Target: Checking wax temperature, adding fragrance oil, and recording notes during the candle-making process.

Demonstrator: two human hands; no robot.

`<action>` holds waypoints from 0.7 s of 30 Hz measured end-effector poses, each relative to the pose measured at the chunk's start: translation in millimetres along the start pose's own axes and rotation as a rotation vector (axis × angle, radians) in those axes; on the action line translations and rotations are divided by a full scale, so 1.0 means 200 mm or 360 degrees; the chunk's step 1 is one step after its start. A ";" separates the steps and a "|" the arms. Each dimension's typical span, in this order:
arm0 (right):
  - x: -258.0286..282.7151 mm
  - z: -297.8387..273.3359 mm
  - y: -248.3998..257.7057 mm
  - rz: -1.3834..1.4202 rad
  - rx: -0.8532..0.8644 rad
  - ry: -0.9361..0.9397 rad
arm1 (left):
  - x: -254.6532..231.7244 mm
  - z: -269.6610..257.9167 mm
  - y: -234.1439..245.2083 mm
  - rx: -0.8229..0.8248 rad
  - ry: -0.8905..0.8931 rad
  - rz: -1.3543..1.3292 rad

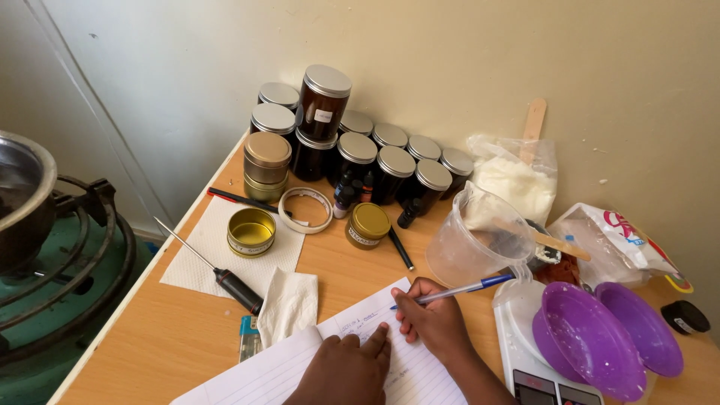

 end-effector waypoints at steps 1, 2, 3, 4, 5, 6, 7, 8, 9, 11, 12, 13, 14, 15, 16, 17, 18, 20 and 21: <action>0.01 -0.01 -0.01 -0.0026 -0.0025 0.0011 | 0.00 0.00 0.01 0.0069 0.0007 -0.0003; 0.01 -0.01 -0.01 -0.0026 -0.0024 0.0011 | 0.00 0.00 0.01 0.0068 0.0007 -0.0003; 0.00 0.00 -0.01 -0.0048 -0.0061 -0.0003 | 0.01 0.00 0.02 0.0055 -0.0015 -0.0005; -0.01 0.00 -0.02 -0.0070 -0.0098 -0.0017 | 0.01 0.00 0.03 0.0041 -0.0037 -0.0008; -0.02 0.01 -0.02 -0.0071 -0.0097 -0.0016 | 0.01 0.00 0.02 0.0040 -0.0035 -0.0008; -0.04 0.02 -0.02 -0.0032 -0.0079 0.0033 | 0.01 0.00 0.02 0.0005 -0.0033 -0.0006; -0.06 0.02 -0.01 0.0005 -0.0062 0.0078 | 0.01 0.00 0.01 -0.0028 -0.0030 -0.0007; -0.06 0.02 0.00 0.0003 -0.0060 0.0075 | 0.00 -0.01 0.01 -0.0026 -0.0028 -0.0010; -0.06 0.02 0.00 -0.0028 -0.0015 0.0084 | 0.00 -0.01 0.01 -0.0087 -0.0039 -0.0005; -0.06 0.03 0.00 -0.0060 0.0030 0.0093 | 0.01 -0.01 0.02 -0.0149 -0.0050 0.0000; -0.07 0.03 0.00 -0.0062 -0.0009 0.0076 | 0.01 -0.01 0.02 -0.0106 -0.0043 -0.0018; -0.07 0.03 -0.01 -0.0063 -0.0050 0.0057 | 0.01 -0.01 0.03 -0.0061 -0.0038 -0.0037; -0.05 0.02 -0.01 -0.0063 -0.0051 0.0055 | 0.00 -0.01 0.03 -0.0060 -0.0040 -0.0039; -0.03 0.02 -0.01 -0.0045 -0.0058 0.0037 | 0.00 0.00 0.03 0.0019 -0.0018 -0.0044; -0.01 0.01 -0.01 -0.0028 -0.0065 0.0018 | 0.00 0.00 0.03 0.0097 0.0003 -0.0048; -0.02 0.01 0.00 -0.0027 -0.0066 0.0018 | 0.00 0.00 0.03 0.0097 0.0002 -0.0047; -0.03 0.01 0.00 -0.0037 -0.0066 0.0021 | 0.00 0.00 0.03 0.0071 -0.0010 -0.0026; -0.03 0.01 -0.01 -0.0045 -0.0061 0.0024 | 0.01 0.00 0.04 0.0046 -0.0019 0.0000; -0.03 0.02 0.00 -0.0060 -0.0042 0.0017 | 0.00 0.00 0.05 0.0073 -0.0011 -0.0019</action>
Point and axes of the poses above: each hand's wrist, its own z-axis towards the middle knuckle, its own y-axis out of the back of the hand, x = y × z, the point moved 1 cm from there along z, towards the middle knuckle, and after that the axes turned 9 degrees about -x, right-handed, at the moved point
